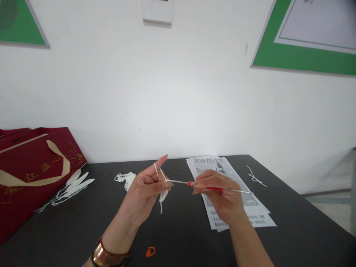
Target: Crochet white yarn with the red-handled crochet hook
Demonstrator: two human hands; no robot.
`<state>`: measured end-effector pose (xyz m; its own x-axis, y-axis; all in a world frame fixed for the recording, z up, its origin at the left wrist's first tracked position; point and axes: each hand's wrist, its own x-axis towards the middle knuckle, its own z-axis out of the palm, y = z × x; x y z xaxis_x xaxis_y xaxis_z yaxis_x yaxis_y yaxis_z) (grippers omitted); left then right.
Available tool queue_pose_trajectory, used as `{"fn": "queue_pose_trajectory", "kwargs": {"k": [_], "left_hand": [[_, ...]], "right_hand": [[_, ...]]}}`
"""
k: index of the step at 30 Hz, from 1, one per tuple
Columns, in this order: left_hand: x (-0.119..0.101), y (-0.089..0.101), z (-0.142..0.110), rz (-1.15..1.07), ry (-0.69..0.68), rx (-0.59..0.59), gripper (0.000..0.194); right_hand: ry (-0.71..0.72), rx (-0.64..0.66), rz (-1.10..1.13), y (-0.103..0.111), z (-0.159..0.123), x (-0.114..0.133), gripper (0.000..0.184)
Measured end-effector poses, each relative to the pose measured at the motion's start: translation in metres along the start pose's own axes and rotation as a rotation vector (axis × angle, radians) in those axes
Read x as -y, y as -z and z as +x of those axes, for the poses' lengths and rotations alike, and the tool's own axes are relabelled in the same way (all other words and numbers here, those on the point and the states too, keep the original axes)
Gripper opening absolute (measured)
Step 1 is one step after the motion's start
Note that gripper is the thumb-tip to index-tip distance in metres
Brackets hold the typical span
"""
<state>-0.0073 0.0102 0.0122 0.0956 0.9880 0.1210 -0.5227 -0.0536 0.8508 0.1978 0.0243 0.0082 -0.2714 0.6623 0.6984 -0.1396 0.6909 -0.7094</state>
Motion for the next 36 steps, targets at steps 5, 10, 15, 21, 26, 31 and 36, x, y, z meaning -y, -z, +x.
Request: {"fn": "queue_pose_trajectory", "kwargs": {"k": [5,10,15,21,26,31,36], "left_hand": [[-0.003,0.005,0.004,-0.041,0.147,0.039,0.057],[-0.003,0.010,0.008,-0.170,0.302,0.106,0.056],[-0.004,0.010,0.006,-0.143,0.292,0.118,0.057],[-0.004,0.012,0.005,-0.066,0.219,0.138,0.063],[-0.003,0.015,0.006,-0.086,0.259,0.202,0.063],[-0.006,0.013,0.003,0.046,0.212,0.165,0.064],[-0.008,0.010,0.001,0.160,0.154,0.129,0.064]], "right_hand": [[0.041,0.062,-0.137,0.000,-0.003,0.009,0.031],[0.034,0.093,-0.152,0.001,-0.004,0.012,0.032],[0.007,0.061,-0.099,0.000,-0.004,0.007,0.028],[-0.007,0.020,0.027,-0.001,-0.001,0.003,0.019],[-0.091,-0.027,0.166,-0.003,0.000,0.002,0.010],[-0.232,-0.094,0.234,-0.007,0.000,-0.001,0.011],[-0.248,-0.139,0.256,-0.007,0.000,-0.004,0.011]]}}
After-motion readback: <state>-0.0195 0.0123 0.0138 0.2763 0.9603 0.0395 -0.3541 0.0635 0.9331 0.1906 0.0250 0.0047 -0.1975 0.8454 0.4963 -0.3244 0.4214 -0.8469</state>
